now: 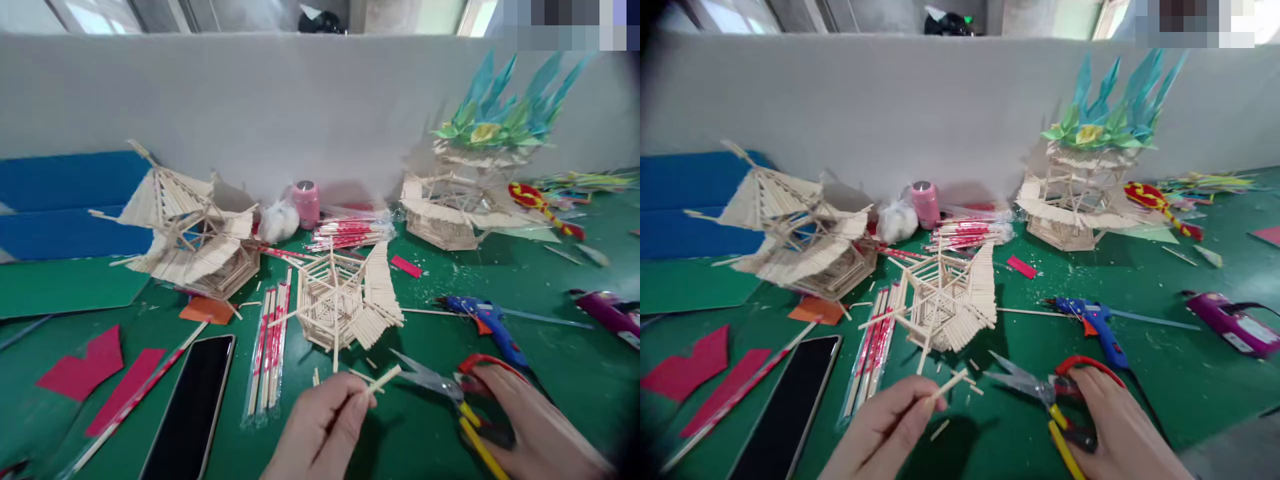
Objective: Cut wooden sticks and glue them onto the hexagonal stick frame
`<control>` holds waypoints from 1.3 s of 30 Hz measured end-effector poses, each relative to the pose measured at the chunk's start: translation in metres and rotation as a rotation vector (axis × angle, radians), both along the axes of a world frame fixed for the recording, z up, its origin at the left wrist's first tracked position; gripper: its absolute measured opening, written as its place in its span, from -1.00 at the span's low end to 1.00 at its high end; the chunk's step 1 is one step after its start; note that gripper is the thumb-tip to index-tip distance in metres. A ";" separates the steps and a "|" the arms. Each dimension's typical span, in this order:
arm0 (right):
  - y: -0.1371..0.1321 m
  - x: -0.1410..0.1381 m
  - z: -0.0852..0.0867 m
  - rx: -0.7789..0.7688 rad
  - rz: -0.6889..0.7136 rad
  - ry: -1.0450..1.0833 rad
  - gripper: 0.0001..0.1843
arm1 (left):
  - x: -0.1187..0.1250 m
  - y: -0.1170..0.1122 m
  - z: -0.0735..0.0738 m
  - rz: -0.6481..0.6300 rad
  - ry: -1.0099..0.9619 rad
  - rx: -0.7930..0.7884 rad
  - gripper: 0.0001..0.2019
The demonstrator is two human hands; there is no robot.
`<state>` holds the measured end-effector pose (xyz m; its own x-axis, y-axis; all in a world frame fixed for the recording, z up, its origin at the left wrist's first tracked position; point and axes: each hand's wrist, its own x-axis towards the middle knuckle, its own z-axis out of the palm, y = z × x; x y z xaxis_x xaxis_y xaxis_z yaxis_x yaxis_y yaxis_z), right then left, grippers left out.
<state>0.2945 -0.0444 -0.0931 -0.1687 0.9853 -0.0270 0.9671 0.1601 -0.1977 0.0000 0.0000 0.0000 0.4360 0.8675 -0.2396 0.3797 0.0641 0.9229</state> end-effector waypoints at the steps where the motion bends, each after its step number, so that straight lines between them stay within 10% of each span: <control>1: 0.003 0.007 -0.003 0.007 0.001 -0.031 -0.44 | 0.003 0.001 -0.002 -0.015 0.007 0.021 -0.74; 6: 0.014 0.012 0.015 0.147 0.028 -0.079 -0.46 | 0.011 0.003 -0.010 -0.128 0.113 0.245 -0.74; 14: 0.036 -0.087 0.082 0.423 0.457 0.213 -0.75 | 0.015 0.000 -0.017 -0.233 0.354 0.609 -0.78; 27: 0.044 -0.109 0.054 0.493 0.516 0.521 -0.85 | 0.021 -0.006 -0.036 -0.115 0.410 0.650 -0.80; 39: 0.042 -0.096 0.065 -0.189 0.167 0.862 -0.76 | 0.010 -0.011 -0.042 0.066 0.144 0.354 -0.79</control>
